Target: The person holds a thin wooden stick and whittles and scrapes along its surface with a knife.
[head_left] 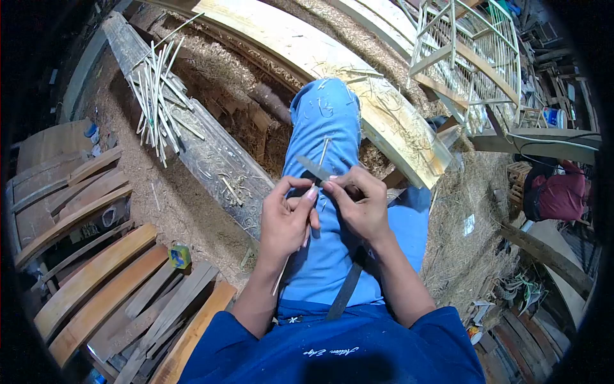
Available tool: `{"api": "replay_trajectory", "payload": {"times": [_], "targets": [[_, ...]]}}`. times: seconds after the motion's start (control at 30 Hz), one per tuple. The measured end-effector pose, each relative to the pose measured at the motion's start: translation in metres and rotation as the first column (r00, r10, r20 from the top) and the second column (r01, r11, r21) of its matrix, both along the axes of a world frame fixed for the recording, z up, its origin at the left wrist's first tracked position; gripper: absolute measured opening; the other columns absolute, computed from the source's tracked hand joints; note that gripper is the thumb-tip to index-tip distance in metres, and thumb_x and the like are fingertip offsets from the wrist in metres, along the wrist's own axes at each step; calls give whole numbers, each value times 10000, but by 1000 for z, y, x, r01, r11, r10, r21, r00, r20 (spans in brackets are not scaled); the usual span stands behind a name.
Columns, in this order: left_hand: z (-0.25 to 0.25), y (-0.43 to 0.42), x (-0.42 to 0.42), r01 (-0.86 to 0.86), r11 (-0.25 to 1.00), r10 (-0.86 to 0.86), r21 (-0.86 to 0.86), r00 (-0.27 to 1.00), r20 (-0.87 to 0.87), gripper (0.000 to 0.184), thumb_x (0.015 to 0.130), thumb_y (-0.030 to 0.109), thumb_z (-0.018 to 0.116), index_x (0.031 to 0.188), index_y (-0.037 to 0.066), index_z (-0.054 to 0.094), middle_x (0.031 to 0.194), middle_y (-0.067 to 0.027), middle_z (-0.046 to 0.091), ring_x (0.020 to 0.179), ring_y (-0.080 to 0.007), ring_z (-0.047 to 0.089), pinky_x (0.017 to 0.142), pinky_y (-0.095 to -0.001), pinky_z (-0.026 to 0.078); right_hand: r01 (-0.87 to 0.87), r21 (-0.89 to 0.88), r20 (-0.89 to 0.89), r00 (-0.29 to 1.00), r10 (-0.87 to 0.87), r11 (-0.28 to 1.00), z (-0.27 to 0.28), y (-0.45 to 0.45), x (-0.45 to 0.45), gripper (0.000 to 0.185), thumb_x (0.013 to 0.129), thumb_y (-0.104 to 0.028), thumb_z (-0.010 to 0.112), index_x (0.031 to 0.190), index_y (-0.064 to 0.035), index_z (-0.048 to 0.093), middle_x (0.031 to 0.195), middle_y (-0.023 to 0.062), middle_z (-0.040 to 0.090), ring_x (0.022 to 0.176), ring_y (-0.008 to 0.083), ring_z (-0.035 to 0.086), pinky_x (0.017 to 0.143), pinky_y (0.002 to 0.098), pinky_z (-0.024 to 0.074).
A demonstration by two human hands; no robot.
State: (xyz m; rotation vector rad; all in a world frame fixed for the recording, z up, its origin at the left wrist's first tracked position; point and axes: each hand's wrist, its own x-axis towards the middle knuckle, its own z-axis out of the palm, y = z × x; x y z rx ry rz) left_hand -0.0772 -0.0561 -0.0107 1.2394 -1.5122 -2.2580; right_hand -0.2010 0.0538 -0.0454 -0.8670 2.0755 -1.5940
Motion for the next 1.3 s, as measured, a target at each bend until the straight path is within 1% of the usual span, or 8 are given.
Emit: {"api": "replay_trajectory", "payload": {"times": [0.2,0.27,0.5,0.6,0.7,0.77,0.97,1.3], "targets": [[-6,-2,-2,-10,1000,11,-27,999,31,169,1022,99,635,1144,-5,581,592,-51,629,365,-57,454,323,-241,312,-29,-11,-36,999,28,1000,0,-2,1,109,833,-47,805,825,11,713,776,134,678,688,258,673,624,357,507],[-5,0,2,-36,999,37,-23,999,30,183,1020,96,638,1161,-9,587,592,-49,626,369,-55,456,326,-239,313,-9,-29,-82,997,7,1000,-3,-5,3,109,825,-39,818,856,16,728,757,107,680,658,188,635,599,312,473],[4,15,20,-64,998,64,7,997,41,217,1018,84,636,1207,-22,623,592,-37,617,380,-39,436,362,-219,304,45,-6,-49,998,-45,999,-6,-6,5,103,840,-23,804,836,21,712,740,103,666,645,166,635,584,295,467],[3,22,30,-67,998,68,-7,996,53,210,1015,82,638,1197,-23,623,589,-35,616,379,-36,438,355,-217,301,73,14,-70,995,-72,997,-8,-6,4,121,842,-78,805,833,-8,707,773,123,673,678,272,668,611,362,503],[6,29,41,-80,996,78,44,996,47,195,1017,76,633,1187,-21,624,595,-36,621,378,-38,445,346,-219,302,120,114,7,993,-121,986,-11,-5,-2,121,847,-87,806,847,-10,712,769,120,671,665,257,665,607,355,499],[8,27,35,-78,996,75,33,993,87,186,1015,70,634,1178,-20,623,594,-39,623,375,-42,448,339,-222,302,97,-13,-26,995,-97,995,-7,-6,1,119,866,-48,796,835,23,705,724,84,645,599,127,550,549,280,403],[-1,6,-2,-75,996,78,-47,995,70,219,999,81,671,1193,-6,620,587,-50,627,373,-52,457,333,-230,303,-39,-41,-41,998,37,998,-2,5,1,106,853,-53,808,835,5,722,726,82,647,614,135,560,555,294,411],[5,18,27,-101,995,103,-21,988,113,205,989,69,678,1174,-16,658,588,-37,625,386,-38,463,342,-217,308,90,2,-35,995,-90,996,-8,-6,3,130,863,-50,799,836,23,695,736,89,660,635,119,589,571,282,441]]}}
